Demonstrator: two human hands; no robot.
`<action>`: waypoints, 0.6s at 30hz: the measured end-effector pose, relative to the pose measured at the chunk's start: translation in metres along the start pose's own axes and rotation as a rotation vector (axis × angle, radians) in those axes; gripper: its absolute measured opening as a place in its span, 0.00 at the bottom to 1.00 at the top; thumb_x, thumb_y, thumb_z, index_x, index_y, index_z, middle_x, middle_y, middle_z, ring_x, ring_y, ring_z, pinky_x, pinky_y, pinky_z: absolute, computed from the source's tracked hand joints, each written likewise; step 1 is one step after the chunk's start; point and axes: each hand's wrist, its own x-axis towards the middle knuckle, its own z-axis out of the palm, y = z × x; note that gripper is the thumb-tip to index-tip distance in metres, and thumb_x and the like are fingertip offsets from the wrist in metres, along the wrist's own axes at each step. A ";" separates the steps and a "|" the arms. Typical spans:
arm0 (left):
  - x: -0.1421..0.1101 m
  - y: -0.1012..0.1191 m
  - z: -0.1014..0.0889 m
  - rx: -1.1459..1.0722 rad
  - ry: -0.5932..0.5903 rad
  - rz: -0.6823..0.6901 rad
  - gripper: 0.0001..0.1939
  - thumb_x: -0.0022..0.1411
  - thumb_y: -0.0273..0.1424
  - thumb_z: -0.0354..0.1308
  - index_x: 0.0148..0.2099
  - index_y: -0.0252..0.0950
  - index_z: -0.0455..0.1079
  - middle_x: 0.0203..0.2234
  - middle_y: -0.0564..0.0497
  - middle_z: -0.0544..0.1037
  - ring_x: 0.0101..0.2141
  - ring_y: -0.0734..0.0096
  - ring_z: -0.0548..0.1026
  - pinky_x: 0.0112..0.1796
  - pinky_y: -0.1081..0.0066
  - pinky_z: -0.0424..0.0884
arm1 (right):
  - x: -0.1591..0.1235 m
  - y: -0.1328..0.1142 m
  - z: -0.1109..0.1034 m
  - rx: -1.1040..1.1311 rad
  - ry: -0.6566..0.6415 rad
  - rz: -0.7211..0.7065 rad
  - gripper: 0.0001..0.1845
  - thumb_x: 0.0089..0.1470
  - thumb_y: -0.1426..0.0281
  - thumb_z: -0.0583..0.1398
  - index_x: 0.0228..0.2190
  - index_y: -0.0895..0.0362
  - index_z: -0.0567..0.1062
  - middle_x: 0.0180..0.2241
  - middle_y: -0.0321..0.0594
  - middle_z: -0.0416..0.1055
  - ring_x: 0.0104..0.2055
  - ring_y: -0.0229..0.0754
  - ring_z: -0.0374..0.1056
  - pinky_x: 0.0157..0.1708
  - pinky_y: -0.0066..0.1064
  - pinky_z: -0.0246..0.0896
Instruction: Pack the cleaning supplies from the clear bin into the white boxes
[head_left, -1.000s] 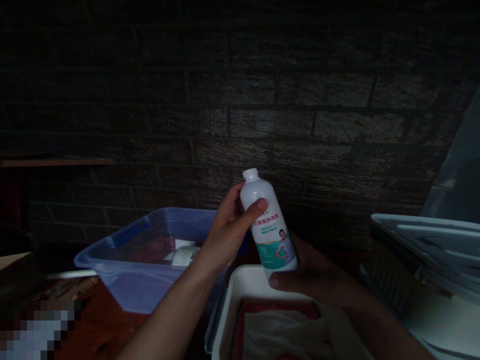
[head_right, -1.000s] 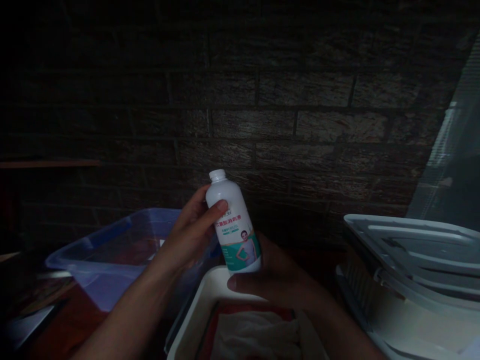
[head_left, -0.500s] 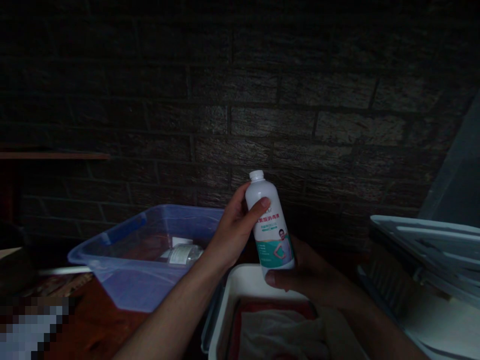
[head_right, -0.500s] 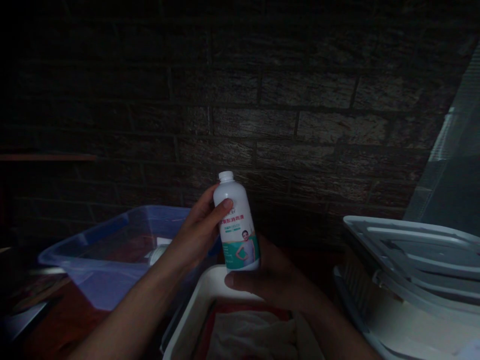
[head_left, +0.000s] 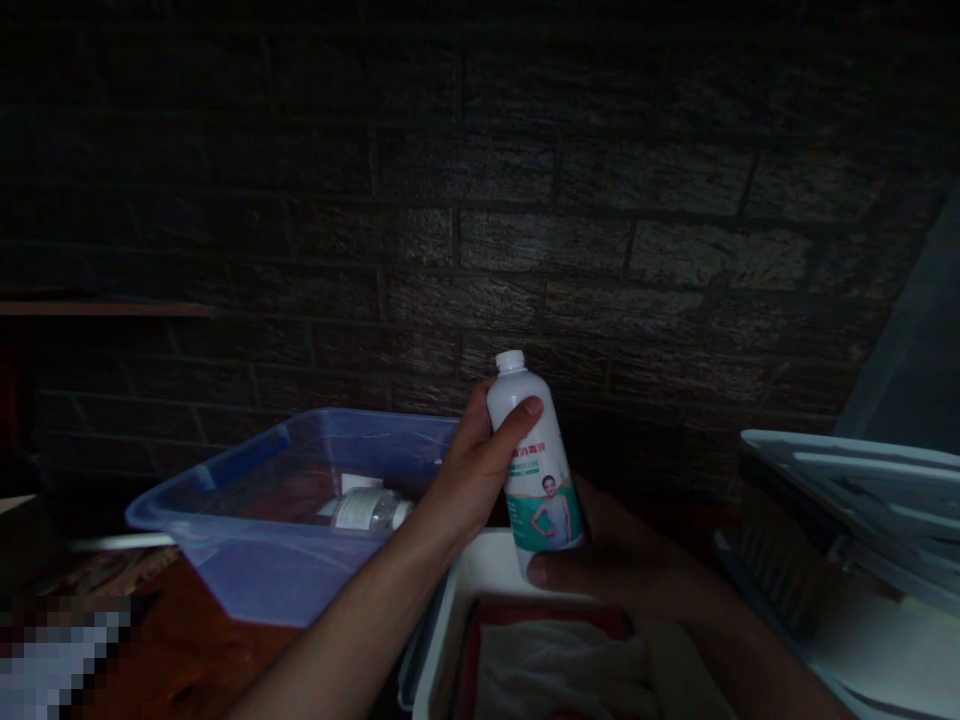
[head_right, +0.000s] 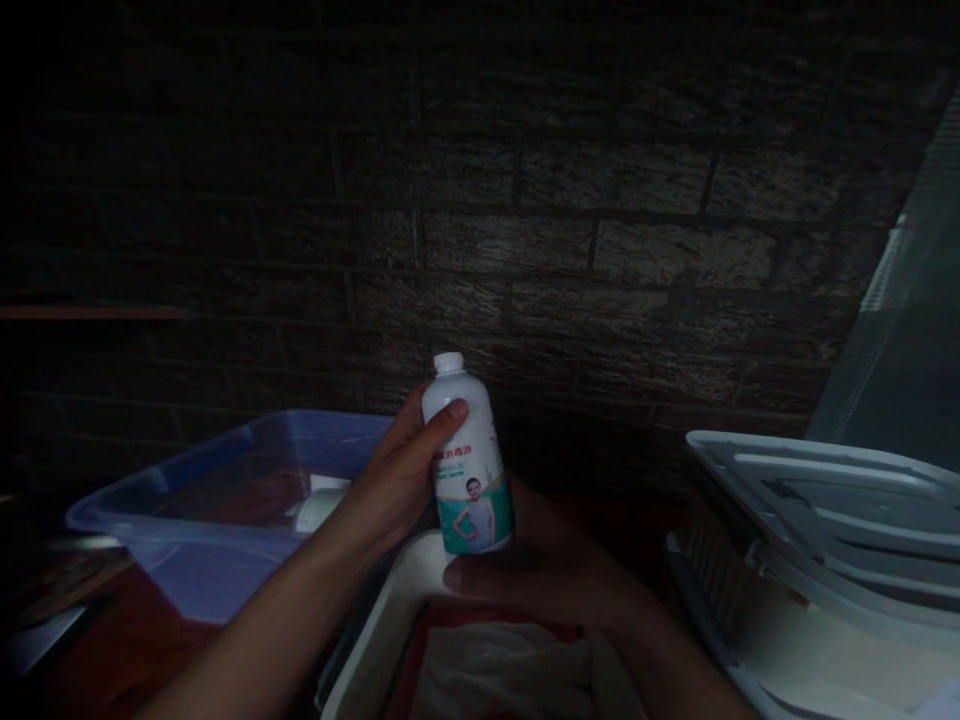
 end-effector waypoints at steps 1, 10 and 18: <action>-0.001 0.001 0.000 -0.002 0.002 -0.001 0.21 0.63 0.43 0.67 0.55 0.42 0.69 0.36 0.55 0.75 0.35 0.72 0.72 0.35 0.73 0.69 | -0.001 0.000 -0.001 0.009 -0.008 -0.001 0.44 0.56 0.68 0.72 0.68 0.48 0.61 0.66 0.40 0.64 0.68 0.53 0.60 0.67 0.50 0.57; -0.001 0.011 0.002 -0.021 0.022 -0.003 0.18 0.64 0.42 0.67 0.51 0.40 0.70 0.34 0.55 0.74 0.33 0.73 0.71 0.34 0.74 0.68 | 0.001 -0.001 0.005 0.028 0.051 0.049 0.45 0.50 0.65 0.75 0.65 0.50 0.65 0.60 0.43 0.71 0.62 0.58 0.66 0.62 0.53 0.63; -0.001 0.014 0.004 -0.050 0.060 0.003 0.20 0.60 0.39 0.70 0.51 0.40 0.71 0.35 0.53 0.77 0.34 0.70 0.75 0.34 0.73 0.70 | -0.001 -0.002 0.001 -0.106 0.058 0.082 0.46 0.47 0.63 0.77 0.63 0.50 0.67 0.55 0.42 0.74 0.56 0.55 0.70 0.58 0.51 0.65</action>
